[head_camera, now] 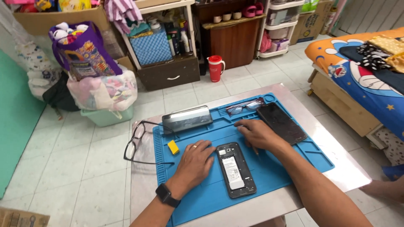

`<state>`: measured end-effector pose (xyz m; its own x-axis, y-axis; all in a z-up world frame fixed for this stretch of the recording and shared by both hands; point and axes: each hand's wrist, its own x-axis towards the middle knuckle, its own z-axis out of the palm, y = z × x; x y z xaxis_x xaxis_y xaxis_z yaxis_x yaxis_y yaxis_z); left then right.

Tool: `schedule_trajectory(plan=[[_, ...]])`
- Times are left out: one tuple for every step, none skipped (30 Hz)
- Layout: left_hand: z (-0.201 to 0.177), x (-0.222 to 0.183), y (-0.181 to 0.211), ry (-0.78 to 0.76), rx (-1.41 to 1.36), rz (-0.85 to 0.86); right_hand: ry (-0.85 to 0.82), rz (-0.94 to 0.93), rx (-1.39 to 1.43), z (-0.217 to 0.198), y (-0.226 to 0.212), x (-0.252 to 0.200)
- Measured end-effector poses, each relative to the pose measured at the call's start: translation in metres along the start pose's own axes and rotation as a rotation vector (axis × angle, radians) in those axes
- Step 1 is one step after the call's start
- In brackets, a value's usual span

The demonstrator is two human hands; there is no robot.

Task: Using a precision screwdriver to remove or install screws on the internal frame of a disassembled smartphone.

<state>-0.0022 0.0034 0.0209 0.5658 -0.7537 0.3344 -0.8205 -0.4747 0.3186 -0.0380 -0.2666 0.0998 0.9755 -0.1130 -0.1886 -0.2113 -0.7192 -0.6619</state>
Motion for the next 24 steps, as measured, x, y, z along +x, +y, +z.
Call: schedule_trajectory(plan=[[0.001, 0.0, 0.001, 0.001, 0.001, 0.01, 0.01, 0.002, 0.001, 0.0, -0.001, -0.001], [0.001, 0.0, 0.003, -0.004, -0.018, -0.016, 0.009, 0.006, 0.058, 0.0, -0.002, -0.003], [0.001, -0.001, 0.003, -0.006, -0.037, -0.046, 0.005, 0.007, 0.111, 0.0, -0.004, -0.004], [-0.002, 0.001, 0.01, -0.002, -0.037, -0.04, 0.012, 0.006, 0.109, 0.003, 0.006, 0.003], [-0.005, 0.0, 0.016, 0.009, -0.085, -0.045, 0.02, -0.052, 0.067, 0.007, 0.017, 0.01], [-0.007, 0.0, 0.022, 0.02, -0.134, -0.05, 0.029, -0.11, 0.026, 0.011, 0.028, 0.018], [-0.012, -0.001, 0.03, 0.019, -0.134, -0.05, 0.028, -0.109, 0.026, 0.01, 0.025, 0.015], [-0.016, -0.001, 0.039, 0.021, -0.148, 0.026, 0.02, -0.106, 0.004, 0.01, 0.022, 0.013], [-0.021, -0.001, 0.048, 0.021, -0.16, 0.105, 0.015, -0.101, -0.016, 0.008, 0.019, 0.011], [-0.028, 0.0, 0.058, 0.018, -0.159, 0.108, 0.017, -0.099, -0.014, 0.008, 0.02, 0.011], [-0.035, -0.001, 0.068, -0.032, -0.165, 0.177, 0.007, -0.111, -0.009, 0.008, 0.02, 0.011], [-0.042, -0.001, 0.077, -0.083, -0.17, 0.246, -0.003, -0.122, -0.004, 0.008, 0.02, 0.011], [-0.044, -0.002, 0.084, -0.084, -0.17, 0.246, -0.004, -0.122, -0.003, 0.008, 0.02, 0.011], [-0.047, -0.002, 0.091, -0.119, -0.174, 0.303, 0.008, -0.146, 0.053, 0.008, 0.02, 0.011], [-0.048, -0.004, 0.099, -0.151, -0.181, 0.357, 0.017, -0.169, 0.107, 0.009, 0.022, 0.01], [-0.043, -0.005, 0.099, -0.151, -0.185, 0.353, 0.012, -0.167, 0.106, 0.009, 0.022, 0.011], [-0.038, -0.006, 0.1, -0.149, -0.143, 0.367, -0.004, -0.151, 0.195, 0.01, 0.022, 0.012], [-0.034, -0.006, 0.101, -0.146, -0.1, 0.382, -0.019, -0.135, 0.285, 0.01, 0.023, 0.012], [-0.032, -0.006, 0.101, -0.147, -0.101, 0.382, -0.02, -0.134, 0.286, 0.01, 0.024, 0.013], [-0.031, -0.006, 0.1, -0.147, -0.088, 0.376, -0.01, -0.161, 0.282, 0.011, 0.025, 0.014], [-0.03, -0.006, 0.099, -0.148, -0.072, 0.37, -0.001, -0.19, 0.279, 0.012, 0.025, 0.016], [-0.03, -0.006, 0.099, -0.15, -0.071, 0.369, -0.001, -0.191, 0.281, 0.012, 0.024, 0.017], [-0.029, -0.007, 0.1, -0.131, -0.064, 0.382, 0.001, -0.192, 0.268, 0.012, 0.024, 0.017], [-0.028, -0.008, 0.101, -0.113, -0.057, 0.396, 0.003, -0.192, 0.255, 0.014, 0.024, 0.017]])
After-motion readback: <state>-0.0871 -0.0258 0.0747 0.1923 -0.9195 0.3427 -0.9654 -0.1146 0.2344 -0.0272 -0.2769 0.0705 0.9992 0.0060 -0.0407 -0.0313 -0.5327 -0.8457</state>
